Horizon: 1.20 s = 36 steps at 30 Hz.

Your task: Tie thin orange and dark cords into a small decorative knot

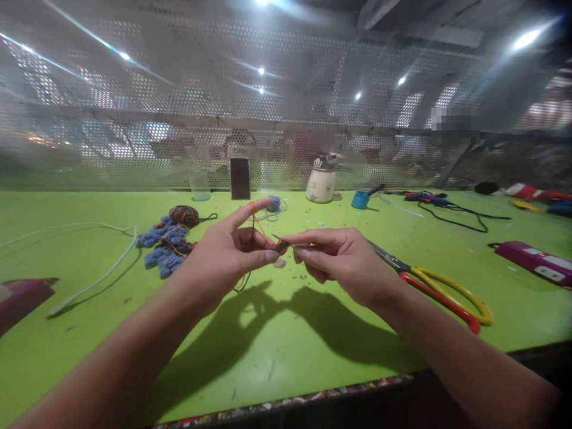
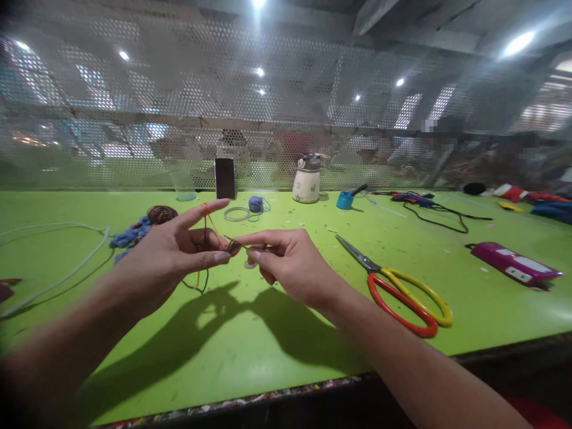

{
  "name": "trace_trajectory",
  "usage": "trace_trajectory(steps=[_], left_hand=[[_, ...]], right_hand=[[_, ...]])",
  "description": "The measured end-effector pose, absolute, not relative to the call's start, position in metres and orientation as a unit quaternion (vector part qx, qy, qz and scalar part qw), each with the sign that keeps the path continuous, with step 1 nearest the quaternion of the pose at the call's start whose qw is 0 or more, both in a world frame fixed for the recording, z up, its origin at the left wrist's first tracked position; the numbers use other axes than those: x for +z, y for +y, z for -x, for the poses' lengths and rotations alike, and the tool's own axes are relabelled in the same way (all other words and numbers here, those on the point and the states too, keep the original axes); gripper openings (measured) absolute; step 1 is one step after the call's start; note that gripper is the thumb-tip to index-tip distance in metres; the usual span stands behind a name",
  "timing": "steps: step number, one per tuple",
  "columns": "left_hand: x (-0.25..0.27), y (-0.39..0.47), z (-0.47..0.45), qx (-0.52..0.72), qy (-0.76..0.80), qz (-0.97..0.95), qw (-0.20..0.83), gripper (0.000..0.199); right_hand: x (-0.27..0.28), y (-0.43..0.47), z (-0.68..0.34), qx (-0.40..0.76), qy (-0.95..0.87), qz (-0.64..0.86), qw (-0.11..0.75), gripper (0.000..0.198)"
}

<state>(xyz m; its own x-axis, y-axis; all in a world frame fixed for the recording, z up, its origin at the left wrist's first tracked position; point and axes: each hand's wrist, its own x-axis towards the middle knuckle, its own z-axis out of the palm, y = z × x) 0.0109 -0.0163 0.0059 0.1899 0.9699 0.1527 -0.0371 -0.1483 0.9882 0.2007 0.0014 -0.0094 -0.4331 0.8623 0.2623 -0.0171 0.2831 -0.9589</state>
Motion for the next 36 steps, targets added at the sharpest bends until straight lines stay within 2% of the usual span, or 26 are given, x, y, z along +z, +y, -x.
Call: trace_trajectory(steps=[10,25,36], left_hand=[[0.005,-0.012,-0.011,0.482,0.406,-0.583,0.513,0.080],[0.000,-0.004,-0.005,0.456,0.397,-0.594,0.530,0.087],[0.000,-0.006,-0.011,0.412,0.428,-0.693,0.408,0.079]], right_hand=[[-0.015,0.010,-0.199,0.588,-0.617,0.298,0.429,0.022],[-0.019,0.016,-0.195,0.574,-0.628,0.304,0.429,0.020],[-0.019,0.016,-0.194,0.547,-0.641,0.332,0.424,0.022]])
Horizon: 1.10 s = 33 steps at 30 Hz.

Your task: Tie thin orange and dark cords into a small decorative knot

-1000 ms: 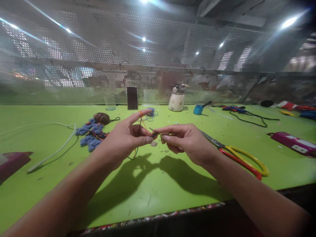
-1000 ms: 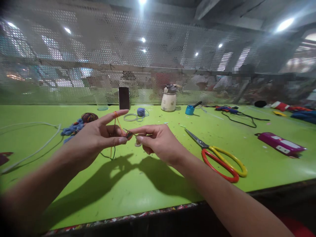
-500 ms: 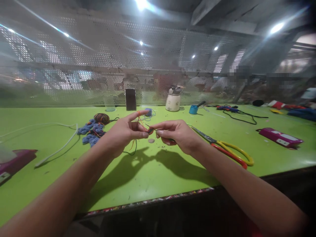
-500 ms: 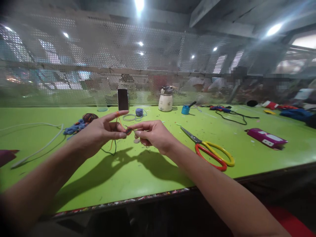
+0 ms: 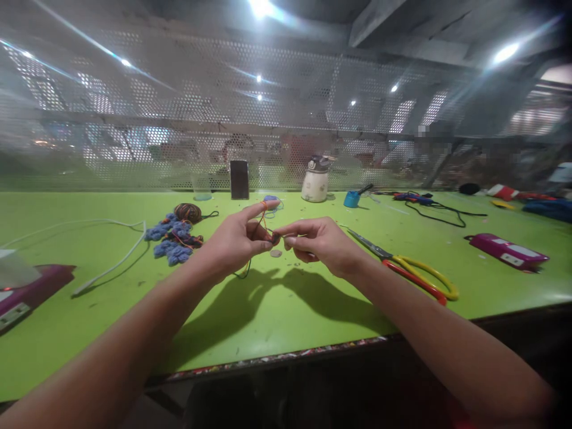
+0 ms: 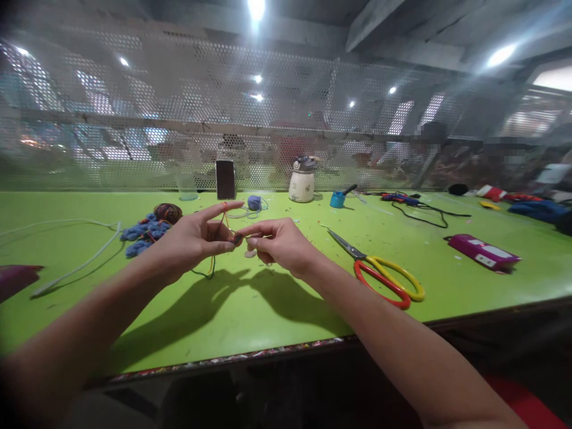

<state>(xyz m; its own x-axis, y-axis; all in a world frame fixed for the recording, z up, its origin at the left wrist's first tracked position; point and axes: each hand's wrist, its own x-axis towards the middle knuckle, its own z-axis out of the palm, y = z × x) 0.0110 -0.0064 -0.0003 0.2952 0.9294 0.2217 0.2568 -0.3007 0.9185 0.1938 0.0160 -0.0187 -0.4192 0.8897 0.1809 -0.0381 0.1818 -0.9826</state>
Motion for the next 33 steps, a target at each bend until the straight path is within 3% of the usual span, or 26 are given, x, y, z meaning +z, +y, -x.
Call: trace_trajectory(steps=[7,12,14,16,19,21,26,33], left_hand=[[-0.011,-0.010,-0.018,0.400,0.476,-0.769,0.150,0.064],[-0.017,-0.017,-0.028,0.444,0.473,-0.761,0.002,0.053],[-0.017,-0.017,-0.029,0.514,0.444,-0.731,0.065,0.046],[-0.013,-0.015,-0.028,0.579,0.408,-0.665,0.237,0.047],[-0.005,-0.011,-0.023,0.588,0.343,-0.542,0.493,0.053],[0.001,-0.009,-0.020,0.578,0.322,-0.496,0.562,0.049],[0.007,-0.012,-0.013,0.560,0.306,-0.483,0.599,0.041],[0.010,-0.015,-0.006,0.563,0.300,-0.507,0.580,0.045]], right_hand=[[-0.021,0.015,-0.188,0.564,-0.614,0.346,0.430,0.018],[-0.027,0.011,-0.178,0.617,-0.523,0.319,0.495,0.021],[-0.028,0.009,-0.176,0.626,-0.504,0.277,0.527,0.020],[-0.028,0.007,-0.175,0.621,-0.502,0.244,0.550,0.019],[-0.027,0.005,-0.178,0.607,-0.523,0.216,0.559,0.017],[-0.027,0.005,-0.182,0.598,-0.547,0.200,0.551,0.017],[-0.024,0.008,-0.193,0.544,-0.625,0.171,0.533,0.026],[-0.016,0.013,-0.203,0.401,-0.718,0.205,0.531,0.026]])
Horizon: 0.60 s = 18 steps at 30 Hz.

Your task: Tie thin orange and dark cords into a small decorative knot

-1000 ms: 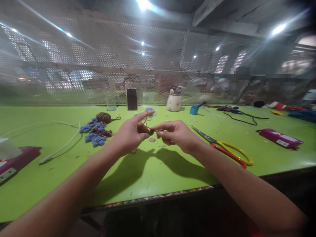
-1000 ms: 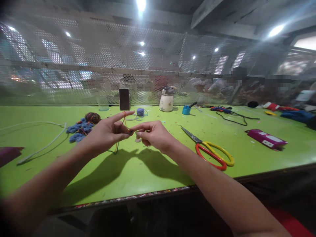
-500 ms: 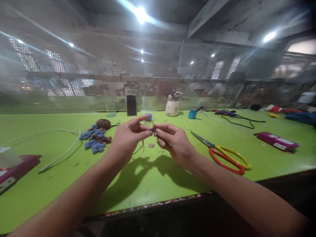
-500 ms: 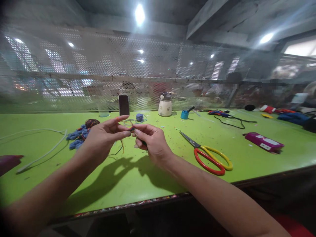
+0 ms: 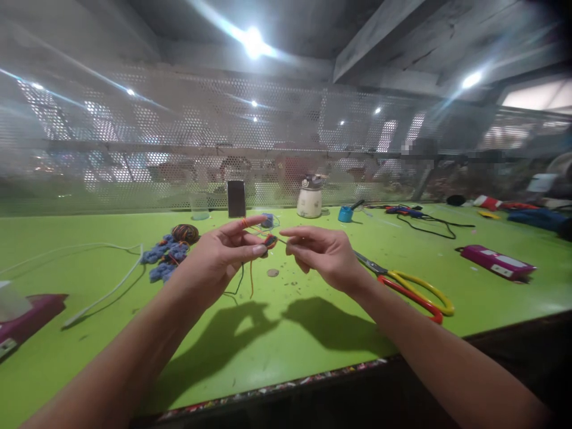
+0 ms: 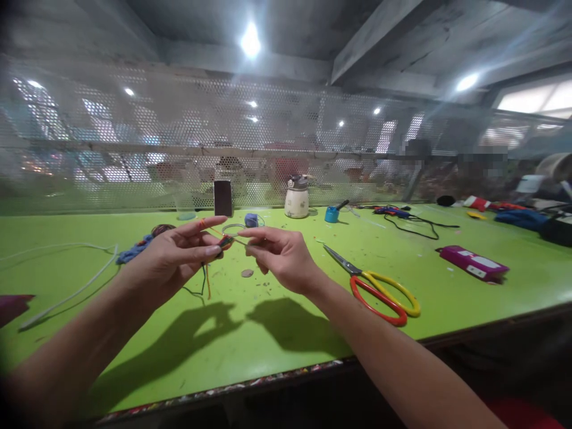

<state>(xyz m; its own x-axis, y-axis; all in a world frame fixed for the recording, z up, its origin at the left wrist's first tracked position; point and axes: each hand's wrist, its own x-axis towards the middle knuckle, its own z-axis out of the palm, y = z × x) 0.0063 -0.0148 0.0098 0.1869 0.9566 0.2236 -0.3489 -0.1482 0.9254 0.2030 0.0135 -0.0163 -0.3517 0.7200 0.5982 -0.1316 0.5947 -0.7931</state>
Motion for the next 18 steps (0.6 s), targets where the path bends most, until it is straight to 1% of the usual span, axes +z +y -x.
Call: trace_trajectory(steps=[4,8,14,18], left_hand=[[0.012,-0.017,-0.006,0.563,0.304,-0.516,0.570,0.046],[0.012,-0.018,-0.007,0.564,0.310,-0.537,0.546,0.051],[0.013,-0.020,-0.008,0.576,0.310,-0.546,0.524,0.048],[0.013,-0.022,-0.009,0.577,0.305,-0.546,0.525,0.045]], right_hand=[[-0.013,0.014,-0.208,0.294,-0.773,0.198,0.527,0.019],[-0.008,0.013,-0.213,0.201,-0.817,0.191,0.506,0.020],[-0.006,0.016,-0.218,0.132,-0.838,0.176,0.499,0.021],[-0.004,0.016,-0.219,0.125,-0.843,0.160,0.499,0.021]])
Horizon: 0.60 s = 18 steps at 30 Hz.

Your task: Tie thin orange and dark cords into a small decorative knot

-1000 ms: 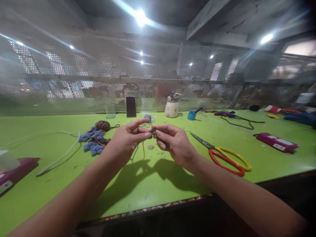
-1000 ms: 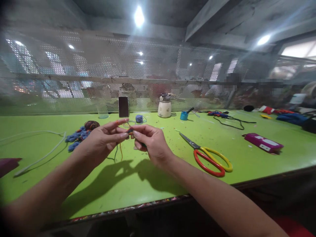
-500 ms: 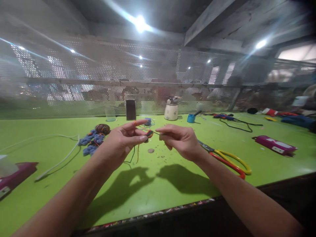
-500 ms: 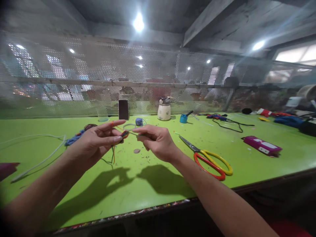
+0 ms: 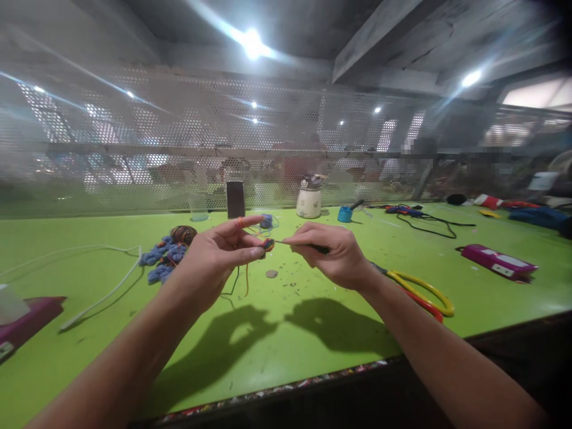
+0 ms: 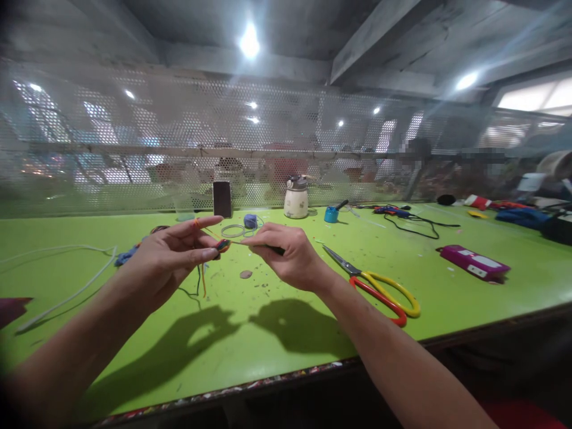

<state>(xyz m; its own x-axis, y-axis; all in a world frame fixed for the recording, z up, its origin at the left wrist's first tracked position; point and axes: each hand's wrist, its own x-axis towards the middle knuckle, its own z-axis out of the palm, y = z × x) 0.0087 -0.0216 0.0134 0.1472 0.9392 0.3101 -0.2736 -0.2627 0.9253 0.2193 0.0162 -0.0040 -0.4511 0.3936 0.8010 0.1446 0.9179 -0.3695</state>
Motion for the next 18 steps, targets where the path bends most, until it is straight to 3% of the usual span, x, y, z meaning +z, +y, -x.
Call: trace_trajectory(steps=[18], left_hand=[[0.0086,-0.0150,-0.0051,0.558,0.331,-0.530,0.546,0.034]], right_hand=[[-0.0044,0.0126,-0.2172,0.255,-0.819,0.153,0.490,0.021]])
